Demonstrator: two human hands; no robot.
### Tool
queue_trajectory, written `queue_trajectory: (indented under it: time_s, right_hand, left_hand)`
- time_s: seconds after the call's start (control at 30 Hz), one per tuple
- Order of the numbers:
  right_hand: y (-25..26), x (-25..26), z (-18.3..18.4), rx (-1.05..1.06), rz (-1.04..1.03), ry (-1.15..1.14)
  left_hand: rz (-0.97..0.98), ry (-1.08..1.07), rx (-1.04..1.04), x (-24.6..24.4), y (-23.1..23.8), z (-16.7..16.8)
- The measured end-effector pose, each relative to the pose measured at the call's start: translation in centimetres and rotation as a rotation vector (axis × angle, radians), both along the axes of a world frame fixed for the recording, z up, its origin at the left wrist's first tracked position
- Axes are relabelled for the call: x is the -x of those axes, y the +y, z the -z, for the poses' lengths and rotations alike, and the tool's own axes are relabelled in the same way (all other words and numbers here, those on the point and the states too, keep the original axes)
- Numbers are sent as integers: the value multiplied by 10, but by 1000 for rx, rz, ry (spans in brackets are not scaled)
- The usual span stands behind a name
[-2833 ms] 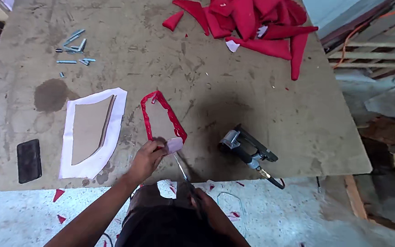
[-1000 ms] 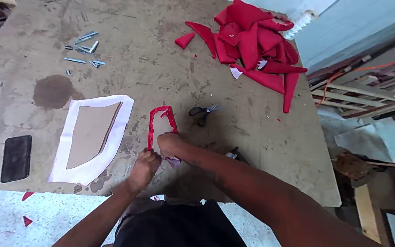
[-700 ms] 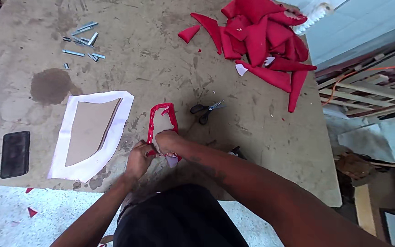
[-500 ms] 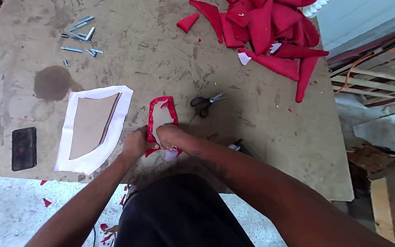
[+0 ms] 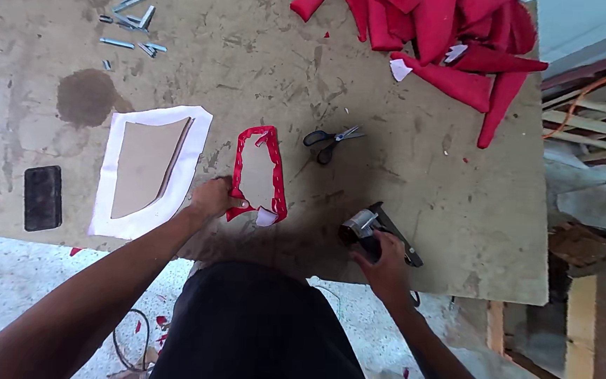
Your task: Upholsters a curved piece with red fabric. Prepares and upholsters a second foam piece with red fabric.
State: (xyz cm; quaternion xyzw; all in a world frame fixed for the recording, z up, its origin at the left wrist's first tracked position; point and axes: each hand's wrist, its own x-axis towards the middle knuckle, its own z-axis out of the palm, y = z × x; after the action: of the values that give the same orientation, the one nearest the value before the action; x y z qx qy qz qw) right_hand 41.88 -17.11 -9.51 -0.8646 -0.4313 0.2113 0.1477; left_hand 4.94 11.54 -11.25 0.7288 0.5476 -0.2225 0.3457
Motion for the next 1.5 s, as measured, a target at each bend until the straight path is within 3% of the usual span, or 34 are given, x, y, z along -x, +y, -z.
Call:
queue_trajectory:
  time_s: [0.1,0.2,0.37,0.47,0.53,0.87,1.5]
  right_hand:
    - [3,-4,20,9,-83,-176]
    - [29,18,-3,107,-17,-172]
    - [68,150,-77,155,68,119]
    - [97,232,-82,181,-46,176]
    - [112,258,-73,226,-76,153]
    - [133,278,-59,294,-112,45]
    - [127,306,-62,294,-234,153]
  left_hand:
    - [17,-12,3,2,3,3]
    - [17,-24,6,6,2,6]
    - [0,-66,50,15,4,2]
    - [6,-72,75,18,6,-1]
    - [8,-92,105,22,6,-4]
    - [18,-138,126,29,10,-2]
    - [-2,-158,136,29,12,-1]
